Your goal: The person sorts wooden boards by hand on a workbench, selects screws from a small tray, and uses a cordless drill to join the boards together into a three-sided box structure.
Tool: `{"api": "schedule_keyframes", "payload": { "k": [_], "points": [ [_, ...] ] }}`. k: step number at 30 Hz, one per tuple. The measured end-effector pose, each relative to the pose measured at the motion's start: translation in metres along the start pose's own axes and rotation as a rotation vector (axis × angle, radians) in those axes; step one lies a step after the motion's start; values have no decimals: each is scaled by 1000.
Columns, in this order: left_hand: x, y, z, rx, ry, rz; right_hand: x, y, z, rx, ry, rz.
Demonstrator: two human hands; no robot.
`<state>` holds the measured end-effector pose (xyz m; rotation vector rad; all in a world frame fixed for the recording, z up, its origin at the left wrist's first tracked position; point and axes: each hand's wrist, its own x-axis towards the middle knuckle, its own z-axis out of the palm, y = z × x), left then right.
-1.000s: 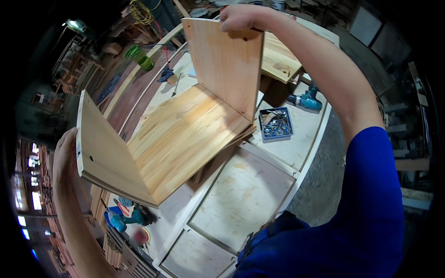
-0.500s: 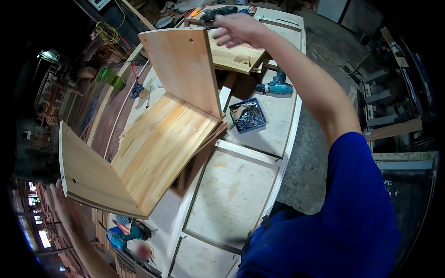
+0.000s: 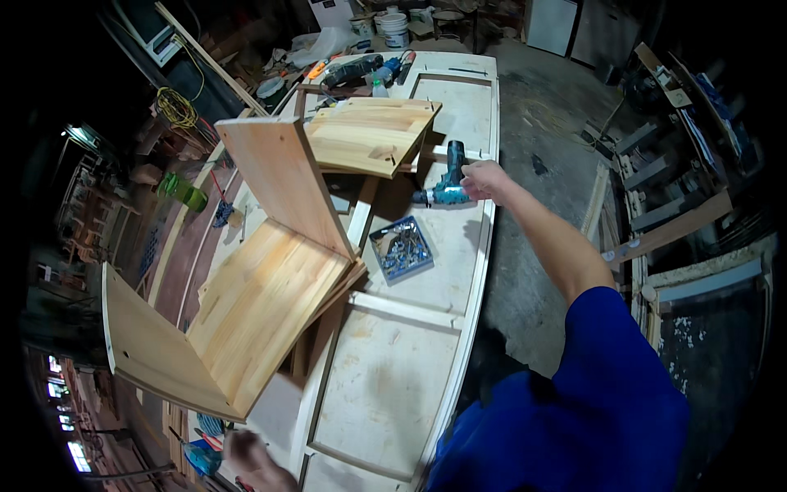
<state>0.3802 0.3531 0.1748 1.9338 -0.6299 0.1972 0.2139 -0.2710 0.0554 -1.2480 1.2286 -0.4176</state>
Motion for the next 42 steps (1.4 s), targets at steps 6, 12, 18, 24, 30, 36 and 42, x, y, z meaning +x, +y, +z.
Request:
{"api": "schedule_keyframes", "payload": {
  "k": [6, 12, 18, 24, 30, 36, 42],
  "points": [
    [-8, 37, 199, -447, -179, -485, 124, -51, -22, -80, 43, -302],
    [71, 35, 436, -875, -162, -914, 284, -86, -52, -52, -92, -96],
    [176, -8, 565, -1312, -136, -1046, 398, -96, -17, 267, -578, 319],
    [219, -9, 596, -1271, -134, -1052, 423, -90, 4, 493, -694, 545],
    [210, -46, 598, -1303, -248, -1037, 424, -78, 20, 673, -821, 451],
    [209, -34, 605, -1299, -77, -899, 428, -83, 15, 659, -842, 380],
    [238, -14, 579, -1219, -93, -814, 416, -86, 25, 729, -882, 408]
  ]
}}
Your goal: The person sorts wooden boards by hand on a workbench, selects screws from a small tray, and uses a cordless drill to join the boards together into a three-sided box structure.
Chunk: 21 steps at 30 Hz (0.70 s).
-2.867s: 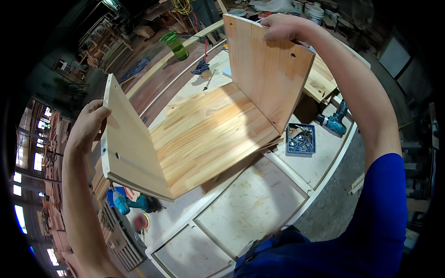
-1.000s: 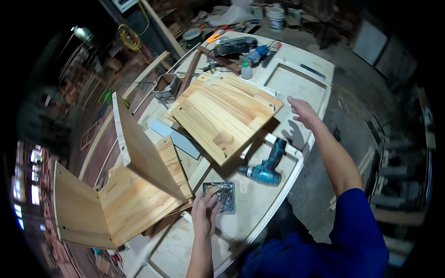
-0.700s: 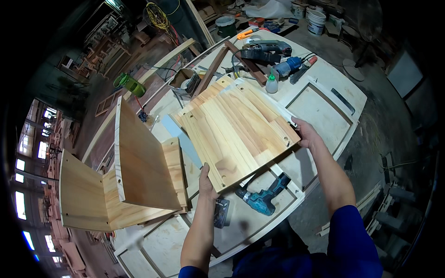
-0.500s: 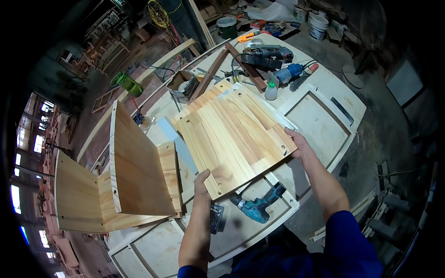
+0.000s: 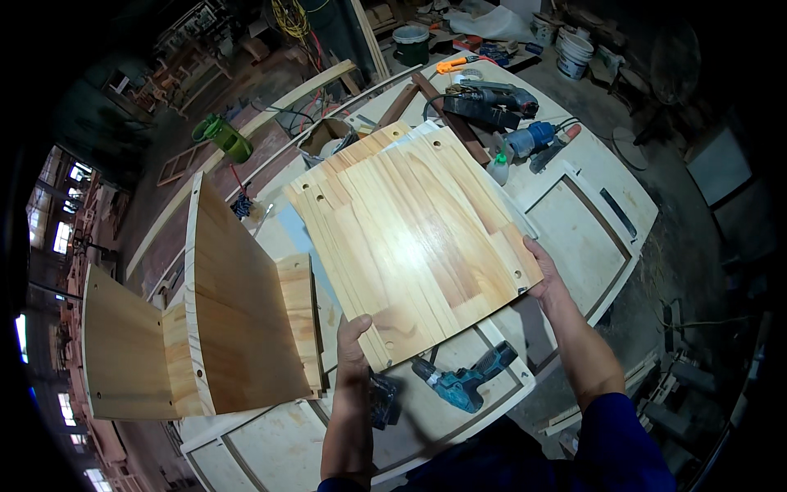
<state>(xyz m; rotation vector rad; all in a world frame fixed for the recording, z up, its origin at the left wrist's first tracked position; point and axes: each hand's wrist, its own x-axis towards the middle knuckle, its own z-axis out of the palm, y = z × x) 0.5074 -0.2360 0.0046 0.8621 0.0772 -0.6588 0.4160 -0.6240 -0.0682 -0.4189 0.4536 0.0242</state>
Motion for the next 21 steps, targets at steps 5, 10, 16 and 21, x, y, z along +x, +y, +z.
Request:
{"api": "schedule_keyframes", "payload": {
  "k": [5, 10, 16, 21],
  "points": [
    [30, 20, -11, 39, -51, 101, 23, -4, 23, -39, -67, -87],
    [85, 46, -61, 76, -111, 68, 84, -11, 52, -113, -43, -116],
    [144, 70, -49, -144, -190, 106, 142, -31, 102, -147, -40, -128],
    [158, 71, -62, -109, -81, 139, 144, -15, 104, -430, 238, -17]
  ]
}}
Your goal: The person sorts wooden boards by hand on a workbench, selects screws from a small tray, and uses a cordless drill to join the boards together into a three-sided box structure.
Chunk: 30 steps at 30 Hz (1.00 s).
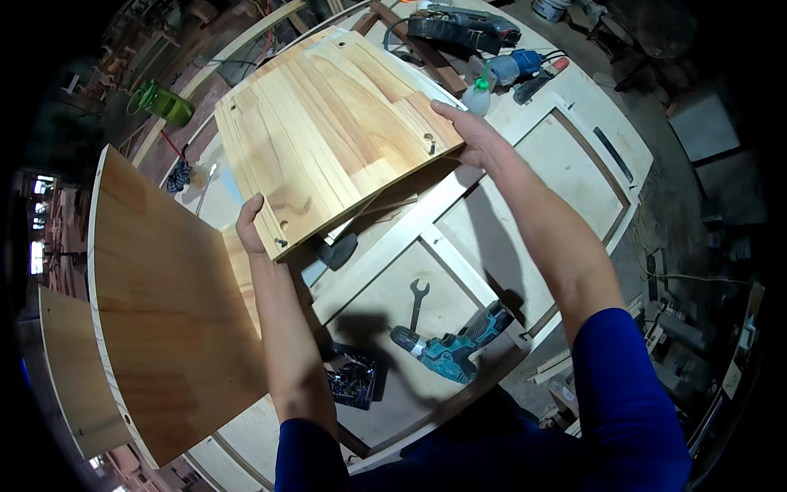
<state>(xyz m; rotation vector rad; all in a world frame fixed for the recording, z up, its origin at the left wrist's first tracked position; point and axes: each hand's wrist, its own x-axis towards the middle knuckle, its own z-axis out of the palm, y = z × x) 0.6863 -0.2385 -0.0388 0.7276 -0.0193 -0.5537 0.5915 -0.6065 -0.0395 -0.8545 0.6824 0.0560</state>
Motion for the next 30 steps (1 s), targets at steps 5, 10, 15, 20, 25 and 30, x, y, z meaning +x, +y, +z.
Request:
{"api": "schedule_keyframes", "payload": {
  "k": [5, 10, 15, 20, 25, 30],
  "points": [
    [15, 10, -20, 207, 119, -104, -35, -12, -5, -477, 232, -41],
    [-3, 6, 9, 377, 256, 79, -151, 36, -18, -1245, 96, -602],
    [-98, -18, 42, 835, 806, 529, -264, 135, -12, -2089, -916, -827],
    [-266, -80, 58, 1529, 557, 379, -254, 169, -12, -2231, -728, -505],
    [-368, -107, 10, 1056, 961, 115, -275, 120, -3, -2148, -737, -452],
    [-373, -109, -19, 1281, 1052, 9, -252, 5, 20, -2081, -389, -519]
  ]
}}
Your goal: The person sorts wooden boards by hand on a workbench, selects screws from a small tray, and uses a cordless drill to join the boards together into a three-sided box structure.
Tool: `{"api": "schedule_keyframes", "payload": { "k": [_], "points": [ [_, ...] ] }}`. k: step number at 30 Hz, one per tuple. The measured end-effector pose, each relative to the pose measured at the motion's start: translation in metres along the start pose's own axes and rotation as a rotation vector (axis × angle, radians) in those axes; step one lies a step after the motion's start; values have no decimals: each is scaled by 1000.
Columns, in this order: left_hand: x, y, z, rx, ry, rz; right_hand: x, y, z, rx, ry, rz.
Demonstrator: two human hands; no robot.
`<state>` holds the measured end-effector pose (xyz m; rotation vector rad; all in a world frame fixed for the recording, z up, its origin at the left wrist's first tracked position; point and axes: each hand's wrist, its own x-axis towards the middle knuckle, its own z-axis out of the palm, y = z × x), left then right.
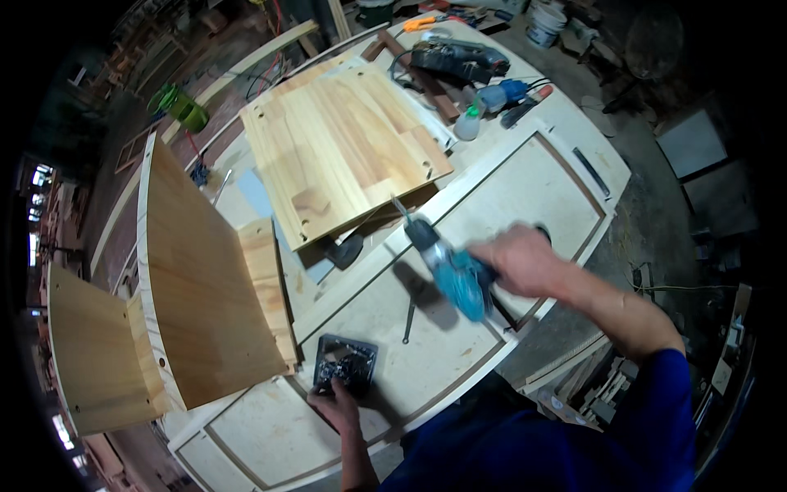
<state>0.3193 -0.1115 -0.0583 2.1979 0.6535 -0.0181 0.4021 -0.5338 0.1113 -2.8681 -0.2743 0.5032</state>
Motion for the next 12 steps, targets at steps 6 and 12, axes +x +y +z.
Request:
{"api": "schedule_keyframes", "payload": {
  "k": [6, 12],
  "points": [
    [-3, -9, 4, 134, -141, -7, 105, 101, -115, -453, 316, 246],
    [6, -49, 15, 121, -254, 102, 237, 185, -130, -571, 263, 300]
  ]
}}
